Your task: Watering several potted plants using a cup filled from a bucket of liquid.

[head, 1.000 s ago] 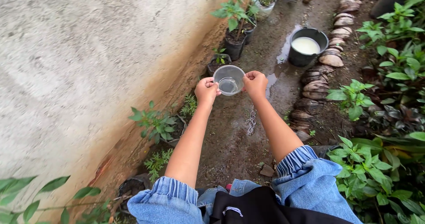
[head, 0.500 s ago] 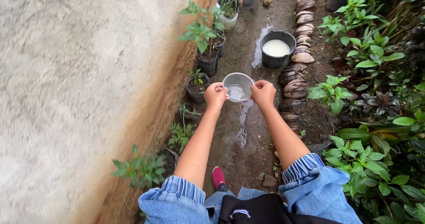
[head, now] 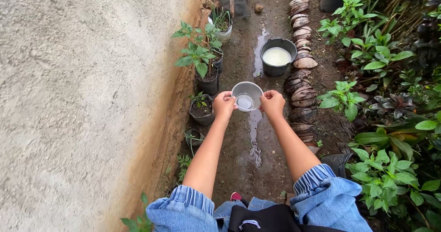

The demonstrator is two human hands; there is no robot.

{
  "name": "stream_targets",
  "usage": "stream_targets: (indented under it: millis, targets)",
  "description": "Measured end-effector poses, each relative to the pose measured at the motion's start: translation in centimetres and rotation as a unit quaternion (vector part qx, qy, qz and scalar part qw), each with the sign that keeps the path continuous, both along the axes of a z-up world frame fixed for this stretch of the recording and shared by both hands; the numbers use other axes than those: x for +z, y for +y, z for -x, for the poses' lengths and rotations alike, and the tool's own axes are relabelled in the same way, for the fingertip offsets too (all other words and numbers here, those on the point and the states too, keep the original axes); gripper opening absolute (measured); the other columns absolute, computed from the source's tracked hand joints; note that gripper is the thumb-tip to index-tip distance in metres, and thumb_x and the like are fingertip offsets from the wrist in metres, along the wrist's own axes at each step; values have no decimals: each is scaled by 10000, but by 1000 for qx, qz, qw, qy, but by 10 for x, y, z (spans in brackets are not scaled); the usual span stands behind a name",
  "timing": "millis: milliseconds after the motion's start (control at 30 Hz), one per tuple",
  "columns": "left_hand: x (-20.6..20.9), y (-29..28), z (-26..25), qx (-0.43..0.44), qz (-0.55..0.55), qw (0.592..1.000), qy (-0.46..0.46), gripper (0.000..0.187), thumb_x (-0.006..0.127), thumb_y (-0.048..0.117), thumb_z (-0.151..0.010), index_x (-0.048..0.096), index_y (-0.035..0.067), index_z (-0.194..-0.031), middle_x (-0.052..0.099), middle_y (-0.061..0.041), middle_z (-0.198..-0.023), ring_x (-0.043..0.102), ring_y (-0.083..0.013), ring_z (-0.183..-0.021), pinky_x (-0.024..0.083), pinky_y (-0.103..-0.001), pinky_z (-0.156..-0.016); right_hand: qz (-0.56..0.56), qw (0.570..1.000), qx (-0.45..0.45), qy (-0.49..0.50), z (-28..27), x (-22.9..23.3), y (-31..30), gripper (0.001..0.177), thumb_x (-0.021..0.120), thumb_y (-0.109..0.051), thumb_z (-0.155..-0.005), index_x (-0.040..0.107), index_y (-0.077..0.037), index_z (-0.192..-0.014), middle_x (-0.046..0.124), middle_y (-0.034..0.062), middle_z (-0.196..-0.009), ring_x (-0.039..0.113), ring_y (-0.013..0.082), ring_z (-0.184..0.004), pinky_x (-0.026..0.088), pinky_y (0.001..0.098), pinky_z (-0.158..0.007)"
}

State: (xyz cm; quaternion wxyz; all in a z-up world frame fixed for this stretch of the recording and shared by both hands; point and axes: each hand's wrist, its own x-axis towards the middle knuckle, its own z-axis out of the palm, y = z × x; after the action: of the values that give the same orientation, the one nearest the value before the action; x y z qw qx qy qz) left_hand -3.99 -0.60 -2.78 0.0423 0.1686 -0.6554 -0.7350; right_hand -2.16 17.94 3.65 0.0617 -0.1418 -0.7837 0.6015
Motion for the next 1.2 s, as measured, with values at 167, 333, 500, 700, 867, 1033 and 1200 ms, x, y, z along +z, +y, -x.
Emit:
stream_targets:
  millis: [167, 333, 500, 700, 867, 1033, 1200]
  targets:
    - [-15, 11, 19, -18, -6, 1000, -9, 295, 688, -3, -876, 675, -32, -1169, 704, -67, -828, 676, -123, -614, 598, -279, -530, 18, 999, -21, -23, 11, -8, 10, 64, 678, -4, -858, 687, 41, -902, 721, 91, -725, 689, 153, -512, 549, 285, -439]
    - [-23, 33, 47, -29, -12, 999, -13, 297, 687, 1, -883, 679, -31, -1178, 707, -66, -820, 674, -124, -612, 592, -273, -531, 30, 998, -34, -38, 36, -18, 32, 54, 678, -5, -857, 683, 35, -893, 720, 93, -731, 688, 157, -509, 549, 289, -436]
    - [-33, 62, 85, -30, -12, 999, -22, 305, 693, 3, -880, 685, -17, -1185, 705, -63, -813, 675, -115, -612, 595, -275, -531, 23, 998, -36, -37, 76, -25, 61, 71, 683, -16, -862, 679, 38, -908, 715, 86, -731, 688, 157, -515, 545, 291, -440]
    - [-51, 113, 150, -21, -7, 999, -30, 311, 692, -5, -879, 687, -10, -1190, 710, -70, -805, 678, -130, -604, 602, -290, -524, 32, 998, -24, -46, 144, -40, 113, 81, 689, -24, -872, 675, 40, -921, 705, 94, -717, 678, 165, -505, 545, 298, -439]
    - [-64, 164, 202, -10, -23, 999, -45, 316, 688, -2, -886, 683, -4, -1202, 705, -76, -805, 678, -138, -600, 602, -300, -518, 26, 998, -11, -48, 204, -56, 165, 74, 683, -20, -871, 673, 39, -914, 711, 96, -714, 676, 163, -497, 545, 298, -431]
    - [-86, 199, 242, -4, -29, 998, -60, 328, 678, -2, -895, 674, -12, -1223, 713, -83, -821, 684, -137, -611, 607, -297, -528, -9, 999, -5, -44, 248, -73, 199, 74, 701, -24, -860, 682, 37, -898, 719, 98, -711, 674, 160, -491, 541, 297, -430]
    - [-105, 217, 282, -15, -28, 997, -64, 335, 679, -1, -898, 663, -37, -1231, 718, -80, -829, 691, -132, -631, 607, -291, -553, -7, 999, -3, -40, 291, -85, 216, 70, 693, -22, -859, 685, 39, -893, 718, 99, -709, 674, 163, -492, 538, 292, -431]
